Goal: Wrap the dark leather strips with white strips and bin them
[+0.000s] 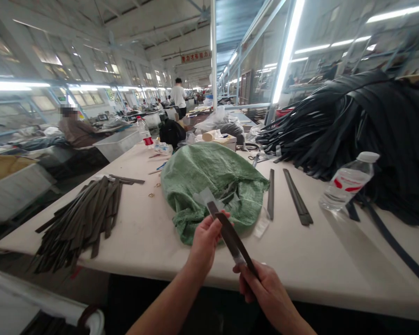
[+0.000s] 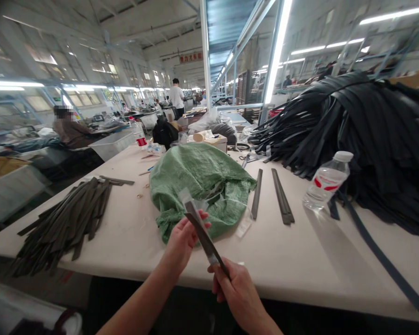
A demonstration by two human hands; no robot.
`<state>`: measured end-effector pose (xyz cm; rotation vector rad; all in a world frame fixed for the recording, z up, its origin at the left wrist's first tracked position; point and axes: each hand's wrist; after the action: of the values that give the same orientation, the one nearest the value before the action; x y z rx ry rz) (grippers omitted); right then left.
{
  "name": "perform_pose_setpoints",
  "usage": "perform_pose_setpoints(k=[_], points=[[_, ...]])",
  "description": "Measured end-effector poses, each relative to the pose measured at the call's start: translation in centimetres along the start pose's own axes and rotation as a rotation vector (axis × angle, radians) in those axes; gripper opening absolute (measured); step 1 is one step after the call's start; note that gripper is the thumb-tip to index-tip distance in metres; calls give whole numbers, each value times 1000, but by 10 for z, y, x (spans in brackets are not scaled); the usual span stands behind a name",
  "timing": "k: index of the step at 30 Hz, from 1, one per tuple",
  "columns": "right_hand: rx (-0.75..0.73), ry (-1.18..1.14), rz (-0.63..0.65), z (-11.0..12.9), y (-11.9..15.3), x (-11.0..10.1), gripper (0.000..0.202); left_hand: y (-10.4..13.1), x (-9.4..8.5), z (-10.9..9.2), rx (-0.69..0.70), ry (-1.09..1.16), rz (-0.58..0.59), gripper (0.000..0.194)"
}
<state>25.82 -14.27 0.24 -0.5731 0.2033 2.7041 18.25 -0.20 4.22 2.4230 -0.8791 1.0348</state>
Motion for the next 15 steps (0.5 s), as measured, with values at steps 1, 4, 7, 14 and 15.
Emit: perform_pose_setpoints(k=[1,4,7,14,15], points=[[0,18,10,-1,1,3,48,-2,-2,-3,18,20,-22,40],[-7,28,-23,1,-2,7,47,7,-10,5,-68,-18,-41,36],[-23,14,-50,5,-7,9,45,25,-15,19,-167,-92,-12,36],[-3,39,73,6,-2,23,47,8,-15,-26,9,148,-110,41],[4,45,70,6,-3,25,46,8,-16,-26,-10,142,-120,38]])
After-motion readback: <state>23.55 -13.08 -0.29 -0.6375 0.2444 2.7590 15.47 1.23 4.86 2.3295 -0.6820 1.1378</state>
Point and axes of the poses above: each hand's wrist, its own y-axis away from the middle knuckle, its own x-axis out of the palm, z = x × y, and after that the axes turned 14 degrees about y, right-handed
